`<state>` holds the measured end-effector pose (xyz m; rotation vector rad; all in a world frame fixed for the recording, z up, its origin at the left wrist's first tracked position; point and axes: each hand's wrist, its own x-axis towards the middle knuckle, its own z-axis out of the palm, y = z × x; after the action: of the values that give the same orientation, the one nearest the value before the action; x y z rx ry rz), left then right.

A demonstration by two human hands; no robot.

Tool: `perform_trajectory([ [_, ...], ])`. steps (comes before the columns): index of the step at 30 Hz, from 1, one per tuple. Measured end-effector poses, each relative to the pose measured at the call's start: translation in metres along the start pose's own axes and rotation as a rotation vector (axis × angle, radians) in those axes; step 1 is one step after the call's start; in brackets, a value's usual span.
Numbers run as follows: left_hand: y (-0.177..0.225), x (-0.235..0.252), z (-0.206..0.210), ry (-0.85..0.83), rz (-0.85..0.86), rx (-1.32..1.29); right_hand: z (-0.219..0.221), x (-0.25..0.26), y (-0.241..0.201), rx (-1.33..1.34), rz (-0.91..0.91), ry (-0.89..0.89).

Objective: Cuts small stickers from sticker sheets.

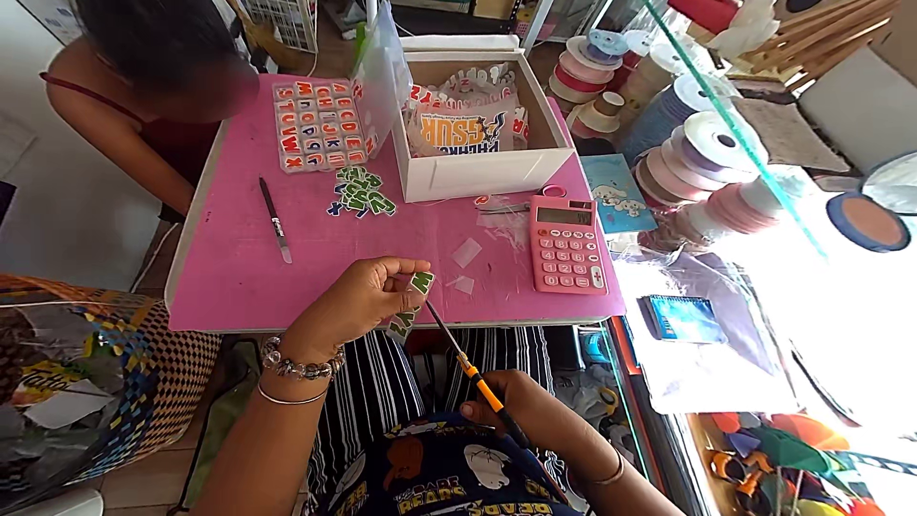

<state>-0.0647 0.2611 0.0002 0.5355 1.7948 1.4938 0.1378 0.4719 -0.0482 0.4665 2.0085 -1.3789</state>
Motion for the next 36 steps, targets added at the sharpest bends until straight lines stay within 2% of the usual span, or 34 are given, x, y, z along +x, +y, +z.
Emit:
perform_trajectory([
  [9, 0.0016, 0.002, -0.0028, -0.15, 0.067, 0.198, -0.0033, -0.0035, 0.0016, 0.061, -0.021, -0.014],
  [21, 0.003, 0.0035, -0.0015, -0.328, 0.067, 0.24, -0.0049, -0.0084, -0.0044, 0.033, -0.015, -0.032],
  [36, 0.0054, 0.0028, 0.0014, -0.371, 0.047, 0.249, -0.0044, -0.0077, -0.0026, 0.013, -0.022, -0.024],
])
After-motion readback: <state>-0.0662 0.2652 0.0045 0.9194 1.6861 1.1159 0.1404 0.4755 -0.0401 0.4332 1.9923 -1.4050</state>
